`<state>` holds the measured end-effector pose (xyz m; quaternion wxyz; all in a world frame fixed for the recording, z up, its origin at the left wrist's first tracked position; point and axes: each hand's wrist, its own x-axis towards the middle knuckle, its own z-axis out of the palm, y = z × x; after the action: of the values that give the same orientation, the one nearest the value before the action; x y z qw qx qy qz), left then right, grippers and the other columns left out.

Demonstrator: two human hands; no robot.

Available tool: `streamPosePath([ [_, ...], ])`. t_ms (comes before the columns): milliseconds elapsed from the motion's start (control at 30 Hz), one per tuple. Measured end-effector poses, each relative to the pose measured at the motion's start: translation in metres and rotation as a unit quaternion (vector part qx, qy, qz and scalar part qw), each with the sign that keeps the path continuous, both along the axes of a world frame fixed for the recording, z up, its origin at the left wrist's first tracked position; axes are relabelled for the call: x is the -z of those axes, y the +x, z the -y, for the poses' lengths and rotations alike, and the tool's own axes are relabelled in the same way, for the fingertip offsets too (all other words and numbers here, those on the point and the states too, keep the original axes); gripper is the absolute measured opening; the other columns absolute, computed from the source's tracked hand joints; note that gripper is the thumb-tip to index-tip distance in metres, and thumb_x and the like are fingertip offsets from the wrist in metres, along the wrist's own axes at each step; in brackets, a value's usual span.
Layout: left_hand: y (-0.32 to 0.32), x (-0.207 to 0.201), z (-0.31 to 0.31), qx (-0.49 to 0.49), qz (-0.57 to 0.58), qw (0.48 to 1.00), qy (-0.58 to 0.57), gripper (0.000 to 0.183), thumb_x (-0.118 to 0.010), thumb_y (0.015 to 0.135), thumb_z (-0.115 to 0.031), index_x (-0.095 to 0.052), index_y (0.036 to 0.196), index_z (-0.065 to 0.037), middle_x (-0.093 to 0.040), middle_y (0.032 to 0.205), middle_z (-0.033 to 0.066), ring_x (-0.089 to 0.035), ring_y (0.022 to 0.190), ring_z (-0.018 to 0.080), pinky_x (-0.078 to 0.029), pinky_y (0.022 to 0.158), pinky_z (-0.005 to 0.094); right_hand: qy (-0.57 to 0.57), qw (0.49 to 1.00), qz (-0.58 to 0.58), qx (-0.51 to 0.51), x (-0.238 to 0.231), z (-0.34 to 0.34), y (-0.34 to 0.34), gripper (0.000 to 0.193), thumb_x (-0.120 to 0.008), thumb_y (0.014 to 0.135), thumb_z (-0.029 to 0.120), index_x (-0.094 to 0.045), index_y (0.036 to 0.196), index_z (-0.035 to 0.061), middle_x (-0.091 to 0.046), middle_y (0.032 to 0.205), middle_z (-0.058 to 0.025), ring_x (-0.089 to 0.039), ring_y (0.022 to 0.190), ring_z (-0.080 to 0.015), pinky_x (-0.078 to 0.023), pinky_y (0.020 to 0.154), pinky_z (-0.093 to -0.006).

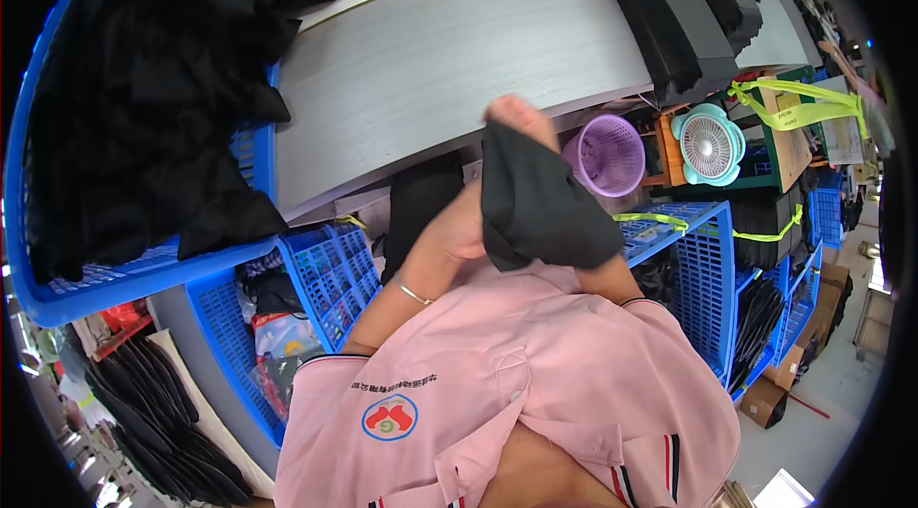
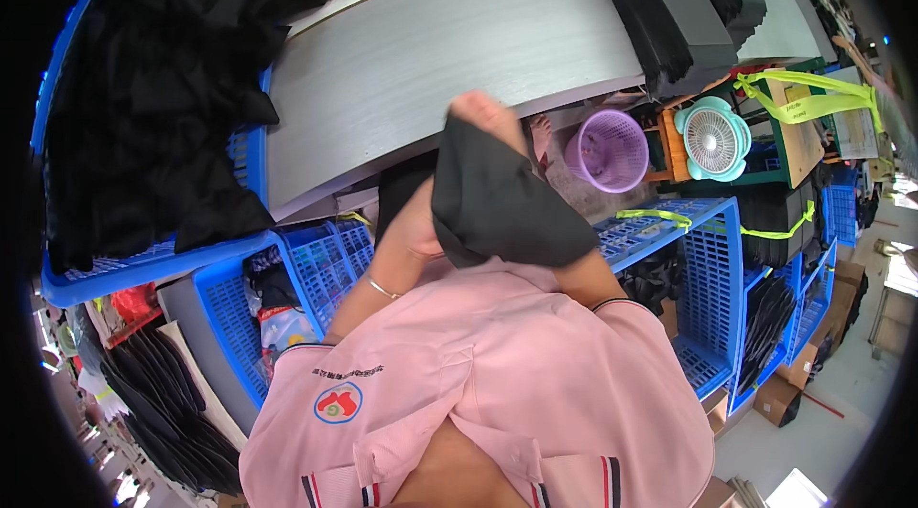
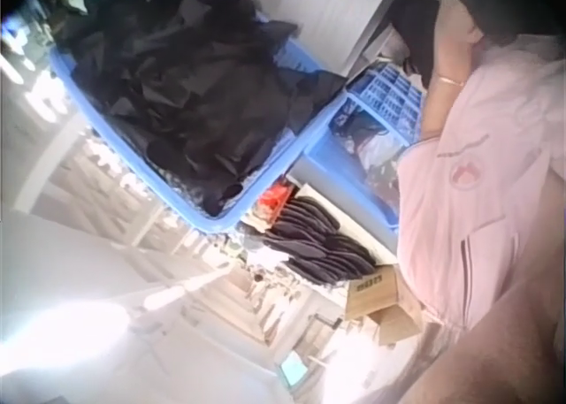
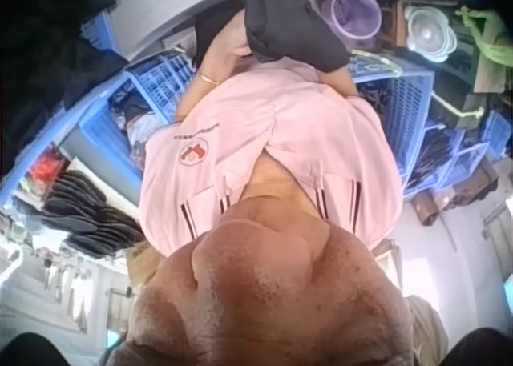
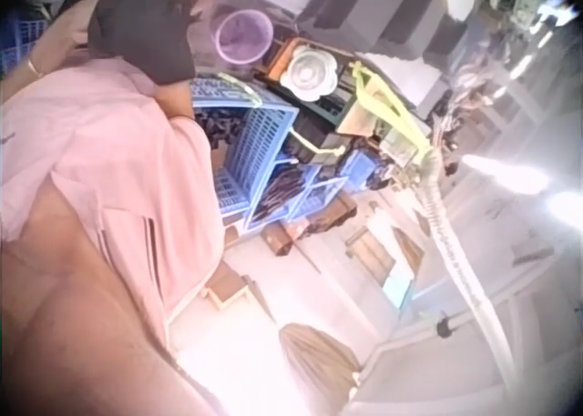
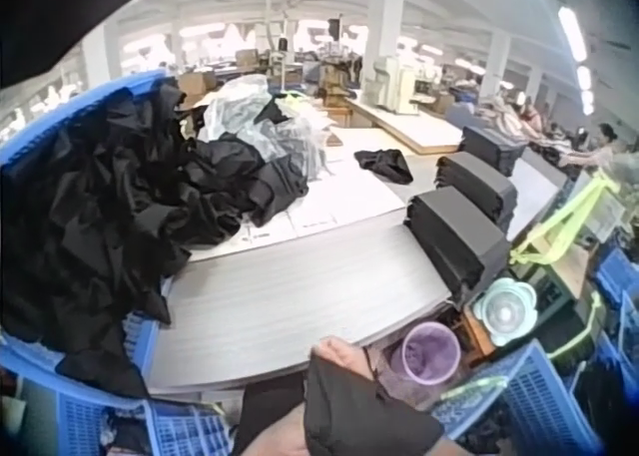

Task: Inspecting and sorting black fabric components at a factory workbench.

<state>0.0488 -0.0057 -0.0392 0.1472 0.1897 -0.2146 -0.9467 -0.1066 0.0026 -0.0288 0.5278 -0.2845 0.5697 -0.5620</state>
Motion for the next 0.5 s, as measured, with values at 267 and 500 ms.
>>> streamPosePath([
  [267,0.028,0.04,-0.003,-0.021,-0.084,0.993,-0.082,0.037,-0.053,0.104,-0.023,-0.056,0.134,-0.003,-0.064,0.126,0.0081,-0.062,0.11,0.0163,-0.049,0.098,0.0316,-0.015,0.984,0.062,-0.165,0.115,-0.044,0.081,0.019,-0.057,0.101,0.018,-0.066,0.108,0.0021,-0.066,0.088,-0.0033,-0.064,0.077,-0.0119,-0.052,0.068,-0.0274],
  [500,0.009,-0.046,0.042,-0.307,0.11,0.902,-0.283,0.04,-0.052,0.104,-0.02,-0.051,0.14,-0.003,-0.062,0.129,0.0085,-0.06,0.114,0.0153,-0.048,0.098,0.0307,0.036,0.991,-0.098,0.085,0.041,-0.047,0.028,0.02,-0.057,0.1,0.018,-0.065,0.108,0.0002,-0.068,0.087,-0.0058,-0.066,0.075,-0.014,-0.053,0.07,-0.0271],
])
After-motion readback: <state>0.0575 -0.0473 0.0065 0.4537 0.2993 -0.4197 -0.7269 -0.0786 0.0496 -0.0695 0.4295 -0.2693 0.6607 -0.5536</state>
